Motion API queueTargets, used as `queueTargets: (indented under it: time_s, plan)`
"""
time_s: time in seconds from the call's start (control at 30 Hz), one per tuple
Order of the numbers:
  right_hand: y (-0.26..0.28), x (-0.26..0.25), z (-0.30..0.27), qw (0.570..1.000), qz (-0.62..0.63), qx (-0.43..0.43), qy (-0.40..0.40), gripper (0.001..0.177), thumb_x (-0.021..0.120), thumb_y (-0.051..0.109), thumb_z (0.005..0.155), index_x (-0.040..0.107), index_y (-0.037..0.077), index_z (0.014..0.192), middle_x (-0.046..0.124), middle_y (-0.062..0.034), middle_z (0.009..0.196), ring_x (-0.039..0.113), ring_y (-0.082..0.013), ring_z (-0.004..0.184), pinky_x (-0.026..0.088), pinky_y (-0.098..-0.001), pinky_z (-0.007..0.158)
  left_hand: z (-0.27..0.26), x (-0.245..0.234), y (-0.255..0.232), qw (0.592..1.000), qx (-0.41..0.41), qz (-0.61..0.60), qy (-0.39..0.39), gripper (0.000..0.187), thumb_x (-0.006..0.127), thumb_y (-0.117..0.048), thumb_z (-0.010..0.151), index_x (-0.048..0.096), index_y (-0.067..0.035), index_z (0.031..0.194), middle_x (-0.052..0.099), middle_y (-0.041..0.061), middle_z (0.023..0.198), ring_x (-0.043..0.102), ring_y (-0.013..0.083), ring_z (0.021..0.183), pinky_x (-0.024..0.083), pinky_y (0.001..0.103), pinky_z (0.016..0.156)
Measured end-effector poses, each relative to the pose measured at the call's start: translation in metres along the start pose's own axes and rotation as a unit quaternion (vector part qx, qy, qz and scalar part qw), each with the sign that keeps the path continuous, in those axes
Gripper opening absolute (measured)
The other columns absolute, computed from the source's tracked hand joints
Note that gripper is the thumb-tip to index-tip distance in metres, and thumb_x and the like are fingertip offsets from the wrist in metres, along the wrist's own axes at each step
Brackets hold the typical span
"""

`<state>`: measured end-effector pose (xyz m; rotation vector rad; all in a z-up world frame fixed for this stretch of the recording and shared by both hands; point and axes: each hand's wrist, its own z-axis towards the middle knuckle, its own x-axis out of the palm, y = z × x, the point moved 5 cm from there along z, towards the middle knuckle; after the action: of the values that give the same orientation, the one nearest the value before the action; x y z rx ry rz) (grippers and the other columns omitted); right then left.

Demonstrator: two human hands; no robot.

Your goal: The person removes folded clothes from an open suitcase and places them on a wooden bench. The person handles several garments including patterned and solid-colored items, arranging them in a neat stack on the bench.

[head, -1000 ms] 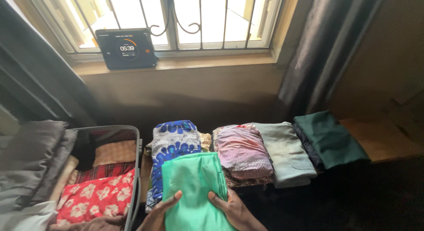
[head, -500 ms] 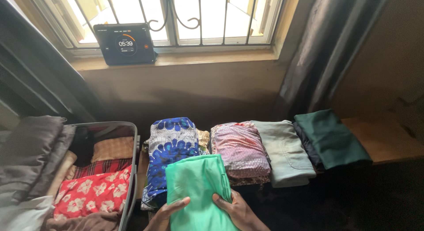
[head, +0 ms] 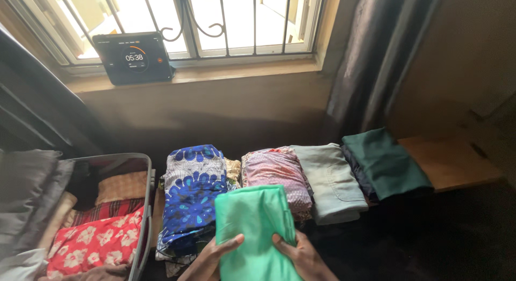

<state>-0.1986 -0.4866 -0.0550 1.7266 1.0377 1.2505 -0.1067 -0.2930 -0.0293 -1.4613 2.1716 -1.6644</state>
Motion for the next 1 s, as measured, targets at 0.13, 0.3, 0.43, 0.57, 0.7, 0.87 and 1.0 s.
queueTargets:
  time_s: [0.13,0.3,0.43,0.57,0.7,0.87,1.0]
  plan:
    - [0.04,-0.012,-0.01,0.996,-0.036,0.025,-0.073,0.061,0.074,0.038,0.087,0.063,-0.002,0.131,0.077,-0.013,0.109,0.075,-0.02,0.092,0.061,-0.0332,0.082,0.007,0.035,-0.029,0.997,0.057,0.026,0.047,0.093,0.081,-0.041,0.076,0.038,-0.004,0.15,0.06,0.019,0.139,0.065,0.0278,0.124,0.057,0.044,0.104]
    - [0.101,-0.027,0.004,0.992,-0.058,0.031,-0.109,0.064,0.066,0.042,0.087,0.055,0.004,0.137,0.074,-0.0154,0.11,0.077,-0.0258,0.092,0.065,-0.0401,0.081,0.039,0.055,-0.066,0.993,0.107,0.051,0.014,0.074,0.074,-0.033,0.084,0.046,-0.003,0.145,0.066,0.016,0.127,0.069,0.0256,0.111,0.061,0.043,0.093]
    - [0.137,-0.039,0.043,0.991,-0.095,-0.045,-0.078,0.058,0.063,0.039,0.093,0.055,0.005,0.139,0.072,-0.0111,0.113,0.073,-0.022,0.097,0.063,-0.0385,0.081,0.092,0.05,-0.087,0.986,0.148,0.062,-0.054,0.055,0.068,-0.026,0.09,0.055,-0.001,0.136,0.071,0.015,0.115,0.072,0.0241,0.1,0.063,0.041,0.084]
    - [0.145,-0.048,0.092,0.99,-0.11,-0.065,-0.056,0.053,0.063,0.035,0.095,0.053,0.006,0.139,0.071,-0.0102,0.115,0.072,-0.02,0.099,0.062,-0.0372,0.083,0.138,0.03,-0.094,0.963,0.21,0.096,-0.139,0.041,0.066,-0.021,0.095,0.061,0.004,0.126,0.072,0.017,0.104,0.071,0.025,0.089,0.062,0.039,0.075]
    - [0.138,-0.058,0.112,0.976,-0.172,-0.086,-0.099,0.049,0.066,0.031,0.095,0.059,0.005,0.136,0.073,-0.0098,0.115,0.07,-0.0163,0.1,0.059,-0.0333,0.083,0.158,0.013,-0.086,0.941,0.216,0.148,-0.213,0.039,0.067,-0.018,0.093,0.063,0.006,0.124,0.073,0.018,0.103,0.07,0.0239,0.085,0.059,0.038,0.071]
    - [0.135,-0.073,0.109,0.94,-0.283,-0.071,-0.178,0.055,0.07,0.034,0.09,0.062,0.004,0.135,0.077,-0.014,0.111,0.074,-0.0205,0.095,0.06,-0.0356,0.08,0.154,0.01,-0.081,0.926,0.203,0.204,-0.246,0.046,0.07,-0.024,0.089,0.066,-0.002,0.129,0.077,0.014,0.109,0.074,0.0202,0.09,0.06,0.033,0.078]
    - [0.139,-0.081,0.101,0.883,-0.399,-0.063,-0.238,0.068,0.073,0.044,0.086,0.06,0.003,0.139,0.078,-0.0177,0.116,0.076,-0.0249,0.104,0.058,-0.0371,0.091,0.148,0.014,-0.082,0.915,0.172,0.268,-0.246,0.052,0.071,-0.035,0.088,0.065,-0.006,0.132,0.077,0.015,0.11,0.075,0.0216,0.093,0.06,0.036,0.083]
